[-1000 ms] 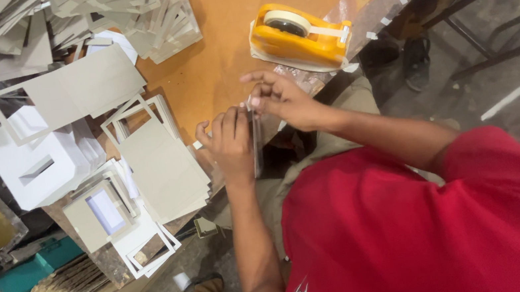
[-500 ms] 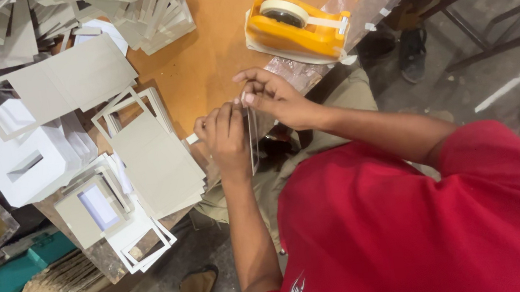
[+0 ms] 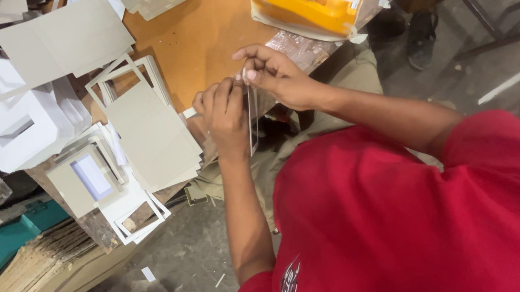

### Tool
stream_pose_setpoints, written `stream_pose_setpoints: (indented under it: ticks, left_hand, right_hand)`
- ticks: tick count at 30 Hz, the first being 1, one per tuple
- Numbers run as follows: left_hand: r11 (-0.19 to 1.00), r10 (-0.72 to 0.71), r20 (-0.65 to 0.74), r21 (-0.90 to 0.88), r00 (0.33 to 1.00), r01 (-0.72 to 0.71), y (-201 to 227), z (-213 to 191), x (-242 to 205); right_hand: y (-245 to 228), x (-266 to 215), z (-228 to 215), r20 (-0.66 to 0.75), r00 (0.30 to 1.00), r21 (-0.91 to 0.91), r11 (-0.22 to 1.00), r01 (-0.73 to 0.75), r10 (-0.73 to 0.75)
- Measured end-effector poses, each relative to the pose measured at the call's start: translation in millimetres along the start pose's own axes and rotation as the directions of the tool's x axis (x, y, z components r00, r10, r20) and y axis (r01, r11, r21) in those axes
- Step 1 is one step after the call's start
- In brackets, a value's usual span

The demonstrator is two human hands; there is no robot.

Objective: The person assembles white picture frames by hand, inserting backing pieces and securing them with clear tape. The person handles multiple frames one at a time, aligning parts and applying tape to the edges.

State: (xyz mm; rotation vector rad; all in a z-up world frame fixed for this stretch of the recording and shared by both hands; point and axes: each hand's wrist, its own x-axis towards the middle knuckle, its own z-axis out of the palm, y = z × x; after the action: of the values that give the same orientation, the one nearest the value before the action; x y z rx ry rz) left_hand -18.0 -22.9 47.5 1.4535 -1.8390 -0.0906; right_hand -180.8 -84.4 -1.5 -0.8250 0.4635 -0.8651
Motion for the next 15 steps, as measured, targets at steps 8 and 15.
stream_pose_setpoints:
  ticks: [8,15]
  left_hand:
    - [0.998,0.005,-0.049,0.069,0.999,-0.001,2.2,2.3,-0.2]
    - [0.996,-0.009,-0.07,0.086,0.997,0.015,0.8,2.9,0.4]
  right_hand:
    - [-6.3,2.7,9.7,-0.019,1.0,-0.203,0.979,-0.004,0.001]
    - [-10.5,2.4,15.7,-0.008,1.0,-0.263,0.965,0.02,-0.023]
